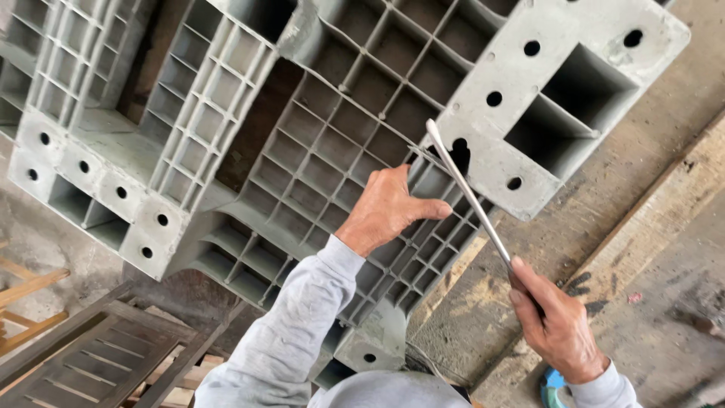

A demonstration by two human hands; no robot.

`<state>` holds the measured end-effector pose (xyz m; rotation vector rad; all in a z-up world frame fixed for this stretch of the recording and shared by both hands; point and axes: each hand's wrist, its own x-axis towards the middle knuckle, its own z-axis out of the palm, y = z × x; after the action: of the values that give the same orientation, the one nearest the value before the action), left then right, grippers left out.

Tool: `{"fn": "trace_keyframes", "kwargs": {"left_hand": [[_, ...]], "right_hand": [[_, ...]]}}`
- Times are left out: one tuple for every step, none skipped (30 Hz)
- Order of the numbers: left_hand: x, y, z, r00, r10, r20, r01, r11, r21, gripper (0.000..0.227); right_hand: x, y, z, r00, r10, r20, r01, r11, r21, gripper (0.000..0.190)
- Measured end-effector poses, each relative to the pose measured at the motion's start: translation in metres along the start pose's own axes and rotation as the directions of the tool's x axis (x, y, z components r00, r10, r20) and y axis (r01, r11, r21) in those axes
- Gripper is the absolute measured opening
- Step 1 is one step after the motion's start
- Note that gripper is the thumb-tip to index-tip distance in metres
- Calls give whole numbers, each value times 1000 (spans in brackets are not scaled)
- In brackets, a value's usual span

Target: The person uses an angle grinder to smooth the edges of a gray plastic crate. They then use a metal file to further refine the edges and a soldering iron to melt and smooth the plastic surface.

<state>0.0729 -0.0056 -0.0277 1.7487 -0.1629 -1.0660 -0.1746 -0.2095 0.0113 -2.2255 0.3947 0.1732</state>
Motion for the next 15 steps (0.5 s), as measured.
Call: {"fn": "trace_keyframes", "kwargs": {"left_hand": [[-1,1,-1,1000,21,-2,-21,1000,-8,61],[-2,1,-3,1000,12,1,-12,1000,22,62],[-5,1,-2,1000,-4,7,4,999,49,64],[-8,1,-1,1000,-20,13,19,997,76,65],[-3,3,-1,999,37,9,-37,998,46,65],[3,6,-3,996,94,3,-94,995,16,66],[2,7,-5,991,133,2,-133,991,-12,66],[3,8,-8,997,83,5,-83,996,19,66],[-2,6,-5,1000,17,17,-17,999,41,66],[-10,4,-2,998,-50,28,48,997,63,67],[-7,5,-3,1000,19,18,-20,999,38,68],[-8,6,-4,996,87,7,-88,996,14,69],[-5,8,-8,987,160,-11,-160,987,-3,70],[2,10,-14,991,132,-14,-132,991,22,67],[-2,8,-11,997,78,-2,-78,996,31,65]], "right_hand": [[1,-4,1,996,-79,-39,79,997,1,46],[4,-7,2,1000,-4,11,4,1000,-7,47],[4,-10,3,995,78,64,-77,997,-20,47],[2,-14,1,980,160,115,-157,987,-37,47],[9,-13,0,990,107,92,-104,994,-31,47],[16,-13,-2,996,53,69,-51,998,-25,47],[15,-17,-3,998,11,55,-10,1000,-13,48],[23,-16,0,994,74,81,-70,996,-52,49],[19,-17,0,981,153,117,-142,985,-96,50],[10,-20,-2,961,232,150,-211,967,-143,51],[14,-18,-1,982,146,123,-133,985,-109,49],[18,-17,-1,994,58,93,-51,996,-78,48],[25,-16,1,998,-38,58,41,998,-45,47],[35,-13,3,998,-33,52,37,997,-69,47],[29,-14,1,998,0,63,6,996,-94,46]]}}
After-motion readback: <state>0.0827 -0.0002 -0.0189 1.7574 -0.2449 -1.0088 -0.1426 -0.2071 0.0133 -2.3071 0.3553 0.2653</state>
